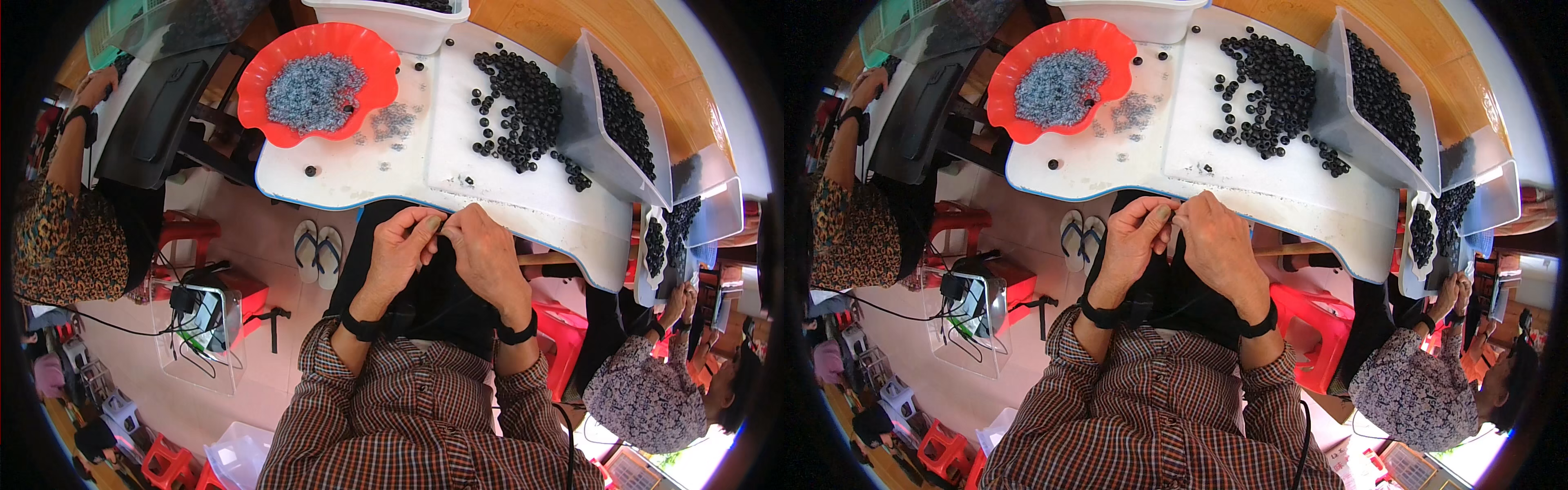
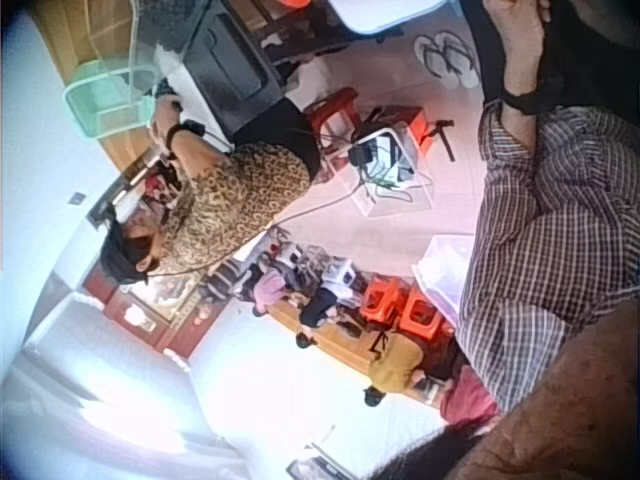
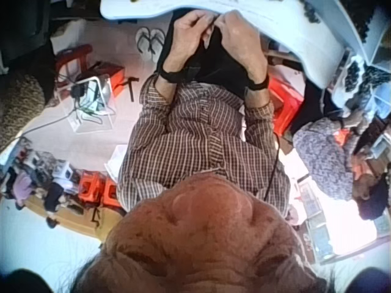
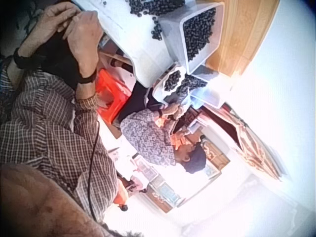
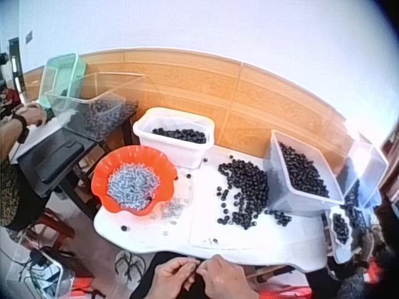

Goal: Sorting small black plastic components or beads into various bins on a communal work table.

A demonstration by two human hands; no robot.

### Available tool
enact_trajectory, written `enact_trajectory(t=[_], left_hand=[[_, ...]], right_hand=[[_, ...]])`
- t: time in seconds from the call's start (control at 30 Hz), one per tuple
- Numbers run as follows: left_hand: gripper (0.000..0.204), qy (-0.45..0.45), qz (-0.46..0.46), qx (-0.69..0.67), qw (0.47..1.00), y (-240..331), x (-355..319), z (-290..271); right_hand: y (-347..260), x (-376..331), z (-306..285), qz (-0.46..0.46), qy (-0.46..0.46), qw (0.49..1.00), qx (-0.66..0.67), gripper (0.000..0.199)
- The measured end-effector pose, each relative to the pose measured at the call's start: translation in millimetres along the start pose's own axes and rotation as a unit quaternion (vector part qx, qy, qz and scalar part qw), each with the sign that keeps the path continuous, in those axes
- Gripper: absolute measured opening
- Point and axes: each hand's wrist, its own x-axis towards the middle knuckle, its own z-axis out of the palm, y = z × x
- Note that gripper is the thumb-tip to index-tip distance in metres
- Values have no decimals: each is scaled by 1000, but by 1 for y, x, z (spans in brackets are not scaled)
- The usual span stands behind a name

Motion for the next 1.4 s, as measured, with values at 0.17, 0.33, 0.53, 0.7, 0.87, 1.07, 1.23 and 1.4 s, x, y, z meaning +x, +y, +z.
enact_trajectory(t=[0.17, 0.33, 0.53, 0.7, 0.87, 1.07, 1.23, 1.4], left_hand=[[18, -26, -42, -149, 988, -1, 3, -2], [20, -35, -42, -224, 973, 0, 2, -2], [21, -41, -42, -241, 969, 1, 2, -2], [21, -42, -40, -233, 971, -3, 3, -5], [22, -48, -35, -210, 976, -2, 3, -7], [22, -48, -54, -278, 958, -4, 6, -8], [23, -42, -64, -291, 954, -3, 6, -9], [23, -36, -67, -290, 954, -3, 5, -10]], right_hand=[[8, -1, 10, 61, 8, 985, 159, 11], [11, -4, 19, 110, 19, 957, 268, 9], [13, -6, 22, 121, 24, 937, 326, 8], [9, -5, 24, 132, 26, 939, 315, 9], [5, -3, 26, 125, 42, 944, 303, 10], [11, -1, 29, 134, 50, 940, 310, 11], [7, 1, 20, 139, 51, 958, 248, 10], [21, 14, 19, 87, 167, 977, 101, 6]])
